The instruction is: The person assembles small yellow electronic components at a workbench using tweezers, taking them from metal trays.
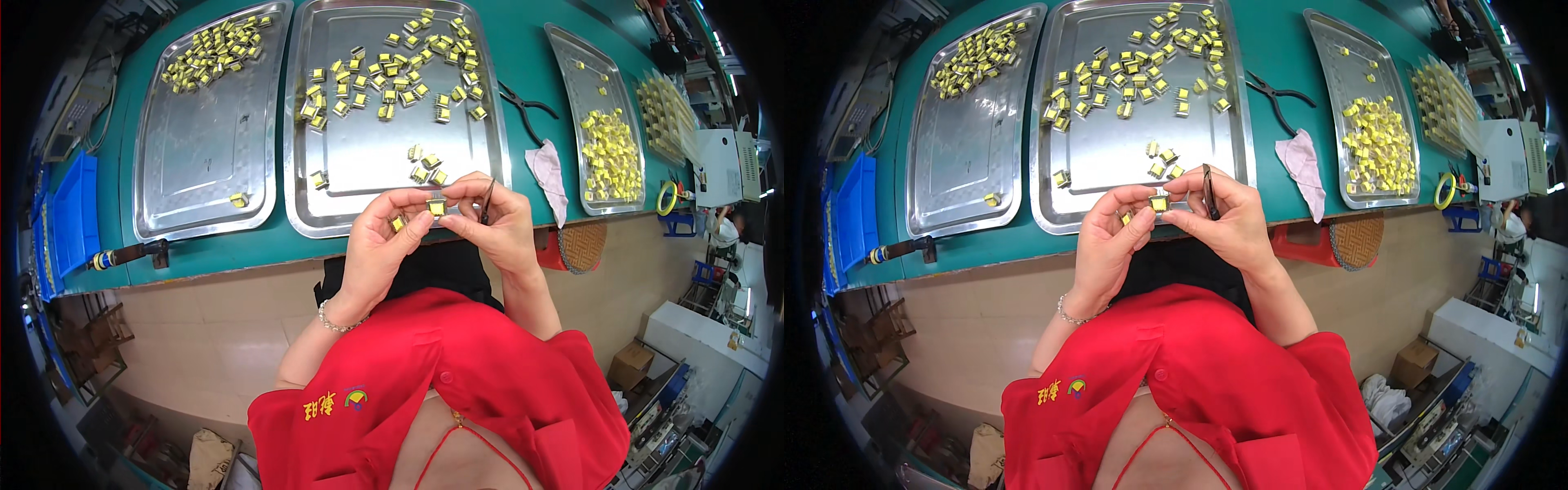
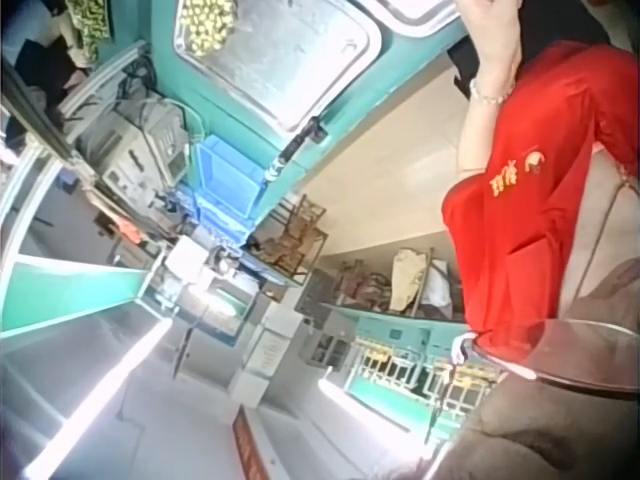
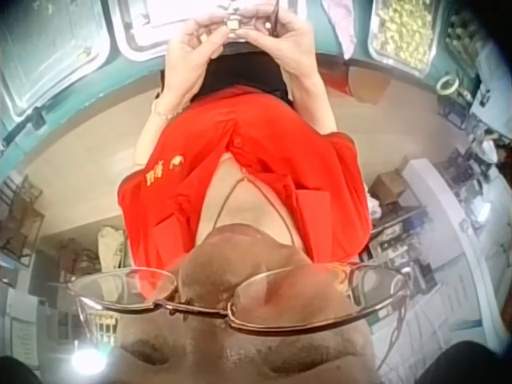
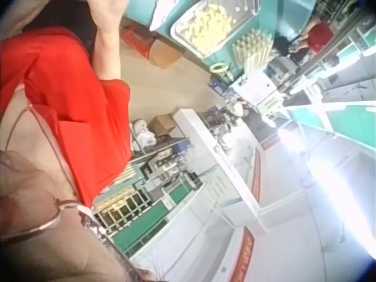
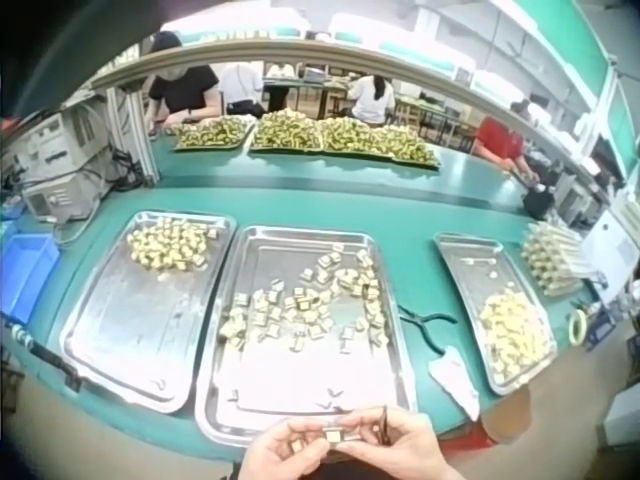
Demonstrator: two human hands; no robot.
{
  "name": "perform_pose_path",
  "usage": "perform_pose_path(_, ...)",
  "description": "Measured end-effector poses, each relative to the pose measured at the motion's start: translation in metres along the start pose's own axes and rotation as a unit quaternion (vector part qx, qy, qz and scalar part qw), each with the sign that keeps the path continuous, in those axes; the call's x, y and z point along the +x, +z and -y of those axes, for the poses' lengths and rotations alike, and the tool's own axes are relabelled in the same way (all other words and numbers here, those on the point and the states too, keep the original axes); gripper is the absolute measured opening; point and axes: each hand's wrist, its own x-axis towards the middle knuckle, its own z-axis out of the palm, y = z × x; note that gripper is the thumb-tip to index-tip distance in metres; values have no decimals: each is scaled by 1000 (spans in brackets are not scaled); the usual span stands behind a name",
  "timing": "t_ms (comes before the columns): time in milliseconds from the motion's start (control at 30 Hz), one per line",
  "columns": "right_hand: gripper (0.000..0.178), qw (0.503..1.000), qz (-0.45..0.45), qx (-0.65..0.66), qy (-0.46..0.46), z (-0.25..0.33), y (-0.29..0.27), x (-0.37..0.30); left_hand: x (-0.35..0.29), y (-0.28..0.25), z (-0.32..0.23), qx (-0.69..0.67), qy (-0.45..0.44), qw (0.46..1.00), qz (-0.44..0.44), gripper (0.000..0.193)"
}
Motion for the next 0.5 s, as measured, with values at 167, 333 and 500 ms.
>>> perform_pose_path(167,31,1000,0,6,5,-1,1,-4,-4,-2,1,31,9,999,-4,24)
perform_pose_path(333,32,1000,-3,23,13,-3,4,-12,-11,-3,5,40,9,999,-16,25)
perform_pose_path(500,32,999,-9,37,26,-4,7,-24,-20,-1,11,63,29,997,-21,24)
